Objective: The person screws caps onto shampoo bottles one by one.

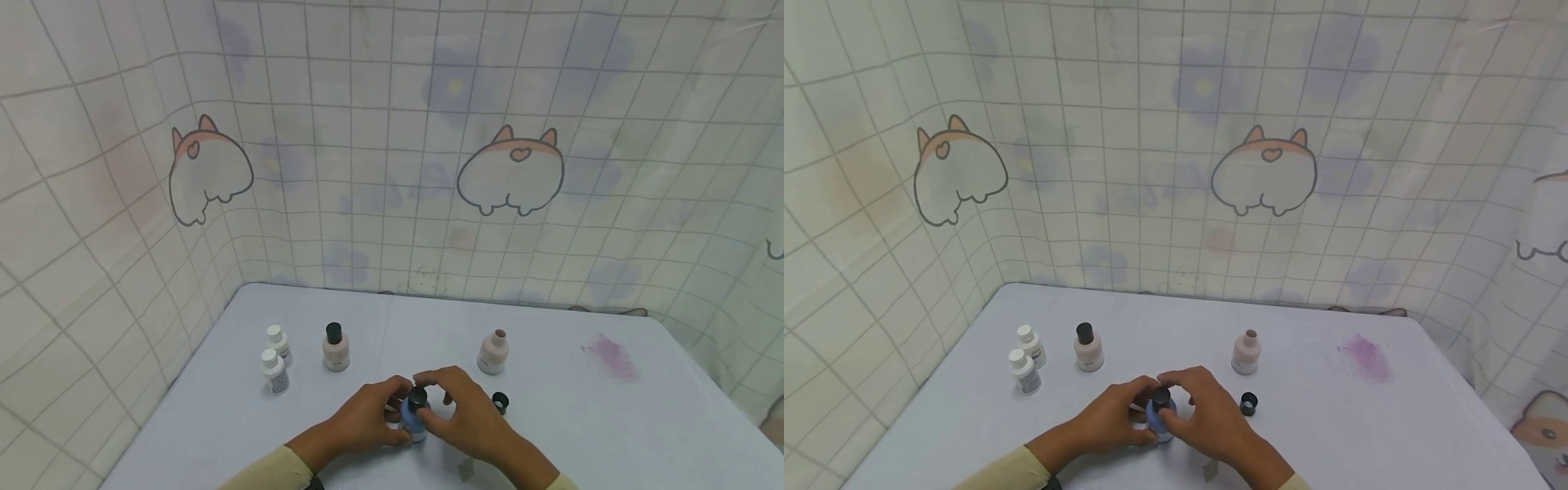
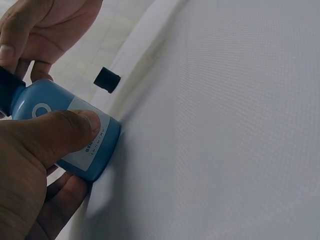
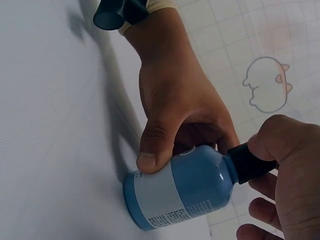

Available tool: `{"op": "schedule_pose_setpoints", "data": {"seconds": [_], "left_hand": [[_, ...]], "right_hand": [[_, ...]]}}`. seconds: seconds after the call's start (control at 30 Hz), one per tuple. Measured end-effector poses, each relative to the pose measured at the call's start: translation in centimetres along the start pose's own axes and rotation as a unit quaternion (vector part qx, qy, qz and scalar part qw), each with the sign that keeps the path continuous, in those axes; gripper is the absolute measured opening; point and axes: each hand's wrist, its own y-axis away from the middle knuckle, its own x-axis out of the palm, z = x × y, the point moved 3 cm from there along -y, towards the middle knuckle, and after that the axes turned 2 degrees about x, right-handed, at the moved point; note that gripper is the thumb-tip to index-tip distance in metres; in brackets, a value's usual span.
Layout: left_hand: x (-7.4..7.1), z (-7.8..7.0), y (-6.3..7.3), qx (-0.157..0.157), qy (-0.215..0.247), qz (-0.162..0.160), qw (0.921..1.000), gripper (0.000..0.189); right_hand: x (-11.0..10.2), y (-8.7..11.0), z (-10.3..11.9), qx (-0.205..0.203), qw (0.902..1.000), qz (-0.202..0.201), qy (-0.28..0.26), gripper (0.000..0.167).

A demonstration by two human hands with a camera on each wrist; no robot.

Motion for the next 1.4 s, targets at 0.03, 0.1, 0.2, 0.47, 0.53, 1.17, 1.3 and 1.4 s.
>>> {"op": "schedule_pose_setpoints", "data": {"seconds": [0.03,0.1,0.2,0.47,0.53,1.17,1.3,1.4], "left_hand": [[0.0,0.01,-0.01,0.0,-0.002,-0.001,1.0,0.066],[-0.01,0.02,-0.02,0.001,-0.006,-0.001,1.0,0.066],[0.01,0.1,-0.06,0.001,-0.006,-0.001,1.0,0.067],[0.06,0.2,-0.07,0.0,-0.002,0.0,1.0,0.067],[0.03,0.16,-0.05,-0.001,-0.006,0.001,1.0,0.066],[-0.09,-0.11,0.04,0.003,-0.004,0.002,1.0,0.065],[-0.1,-0.13,0.06,0.004,-0.003,0.002,1.0,0.065],[-0.11,-0.15,0.09,0.006,-0.006,0.001,1.0,0.065]], "right_hand": [[-0.01,0.0,-0.01,-0.006,1.0,0.002,-0.003,0.046],[-0.01,-0.05,0.02,-0.018,0.9998,0.005,-0.008,0.045],[-0.02,-0.11,0.11,-0.025,0.9996,0.004,-0.008,0.042],[-0.14,-0.12,0.34,0.023,0.9996,-0.001,0.016,0.033],[-0.17,-0.14,0.35,0.028,0.9995,0.0,0.017,0.036],[-0.04,-0.29,0.44,0.03,0.9993,0.004,0.022,0.034],[-0.11,-0.24,0.48,0.038,0.9989,0.008,0.026,0.039],[-0.12,-0.16,0.51,0.033,0.9991,0.016,0.023,0.043]]}}
